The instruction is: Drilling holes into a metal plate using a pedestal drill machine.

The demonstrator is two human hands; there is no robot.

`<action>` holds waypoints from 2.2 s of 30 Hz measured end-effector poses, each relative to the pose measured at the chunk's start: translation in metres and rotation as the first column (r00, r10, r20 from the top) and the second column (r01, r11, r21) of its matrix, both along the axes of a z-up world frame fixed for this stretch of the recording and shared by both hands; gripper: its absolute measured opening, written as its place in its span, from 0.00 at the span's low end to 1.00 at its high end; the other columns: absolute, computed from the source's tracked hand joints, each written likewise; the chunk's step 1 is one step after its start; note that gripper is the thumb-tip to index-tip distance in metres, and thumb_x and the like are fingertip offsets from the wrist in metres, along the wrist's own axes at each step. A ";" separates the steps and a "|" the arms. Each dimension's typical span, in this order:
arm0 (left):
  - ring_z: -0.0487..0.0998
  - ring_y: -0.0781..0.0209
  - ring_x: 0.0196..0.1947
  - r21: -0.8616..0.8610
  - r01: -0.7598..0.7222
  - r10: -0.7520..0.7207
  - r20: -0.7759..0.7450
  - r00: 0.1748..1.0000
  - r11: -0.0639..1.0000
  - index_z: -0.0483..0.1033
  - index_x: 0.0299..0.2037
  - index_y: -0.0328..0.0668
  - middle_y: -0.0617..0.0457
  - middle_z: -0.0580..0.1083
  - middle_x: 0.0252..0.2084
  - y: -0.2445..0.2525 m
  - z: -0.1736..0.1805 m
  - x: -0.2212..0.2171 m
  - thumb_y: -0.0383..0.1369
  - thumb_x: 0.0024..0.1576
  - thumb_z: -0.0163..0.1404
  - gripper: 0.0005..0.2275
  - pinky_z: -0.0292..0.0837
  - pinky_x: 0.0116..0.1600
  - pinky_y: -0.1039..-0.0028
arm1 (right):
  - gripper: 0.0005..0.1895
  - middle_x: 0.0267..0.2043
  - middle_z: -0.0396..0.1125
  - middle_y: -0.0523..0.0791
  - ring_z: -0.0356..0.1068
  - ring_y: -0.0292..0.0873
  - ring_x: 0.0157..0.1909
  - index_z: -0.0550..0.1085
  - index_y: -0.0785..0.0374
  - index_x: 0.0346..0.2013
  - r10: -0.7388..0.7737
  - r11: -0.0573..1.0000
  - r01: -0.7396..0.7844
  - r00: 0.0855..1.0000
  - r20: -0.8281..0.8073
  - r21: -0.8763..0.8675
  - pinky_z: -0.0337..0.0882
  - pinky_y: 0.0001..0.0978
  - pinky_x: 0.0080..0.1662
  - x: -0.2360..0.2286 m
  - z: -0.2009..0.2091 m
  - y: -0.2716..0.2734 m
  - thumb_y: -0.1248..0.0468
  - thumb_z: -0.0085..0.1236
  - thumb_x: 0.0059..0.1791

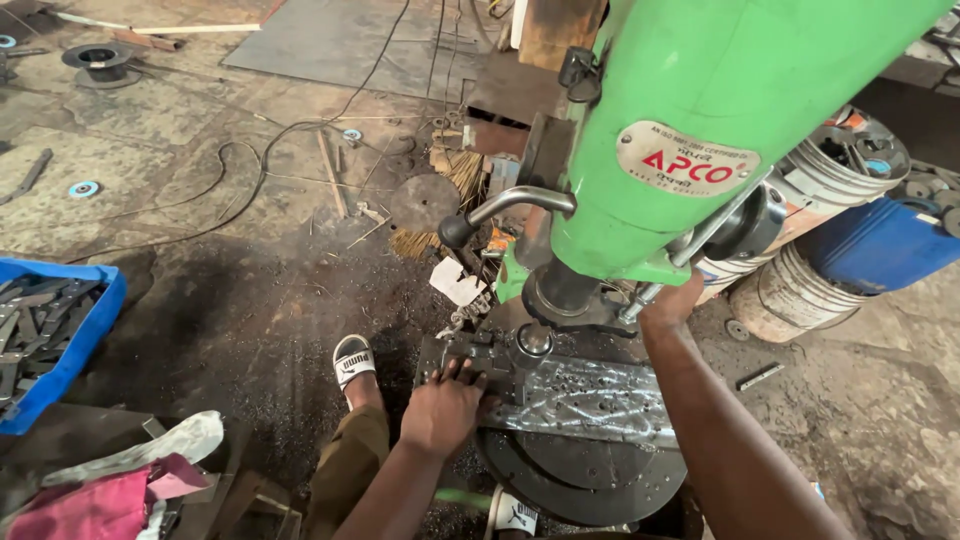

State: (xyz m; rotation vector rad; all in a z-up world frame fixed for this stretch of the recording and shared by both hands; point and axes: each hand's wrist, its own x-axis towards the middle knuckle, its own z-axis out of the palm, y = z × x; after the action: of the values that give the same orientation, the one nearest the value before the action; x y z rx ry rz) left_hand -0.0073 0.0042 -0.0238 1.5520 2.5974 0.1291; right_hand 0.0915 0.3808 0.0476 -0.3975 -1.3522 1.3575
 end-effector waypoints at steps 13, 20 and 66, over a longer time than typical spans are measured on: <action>0.76 0.52 0.59 0.175 0.040 -0.023 -0.098 0.995 0.984 0.78 0.56 0.53 0.47 0.77 0.56 -0.005 0.002 0.001 0.41 0.63 0.43 0.16 0.78 0.53 0.62 | 0.13 0.33 0.68 0.44 0.70 0.40 0.25 0.65 0.62 0.52 -0.103 0.935 0.063 0.990 -0.099 -0.348 0.70 0.30 0.25 -0.005 -0.008 0.012 0.64 0.54 0.54; 0.76 0.54 0.59 0.361 0.082 -0.020 -0.174 0.985 0.929 0.80 0.54 0.52 0.45 0.76 0.57 -0.007 -0.011 -0.001 0.38 0.60 0.46 0.15 0.78 0.51 0.64 | 0.14 0.44 0.68 0.47 0.76 0.44 0.41 0.63 0.64 0.56 0.013 0.914 -0.184 0.904 -0.427 -0.362 0.81 0.35 0.43 -0.010 -0.034 0.046 0.63 0.49 0.57; 0.70 0.60 0.64 0.291 0.030 -0.017 -0.046 0.999 0.956 0.74 0.60 0.41 0.50 0.72 0.63 -0.008 -0.016 -0.005 0.33 0.61 0.41 0.18 0.72 0.60 0.64 | 0.10 0.45 0.68 0.48 0.70 0.45 0.46 0.71 0.65 0.52 -0.262 0.914 0.189 0.950 0.169 0.359 0.72 0.38 0.49 0.032 -0.033 -0.012 0.63 0.57 0.58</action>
State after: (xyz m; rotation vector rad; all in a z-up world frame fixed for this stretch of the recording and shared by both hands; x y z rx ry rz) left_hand -0.0124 -0.0038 -0.0402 1.6911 2.6895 0.5039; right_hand 0.1232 0.3685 0.0148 -0.4589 -1.6303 0.8853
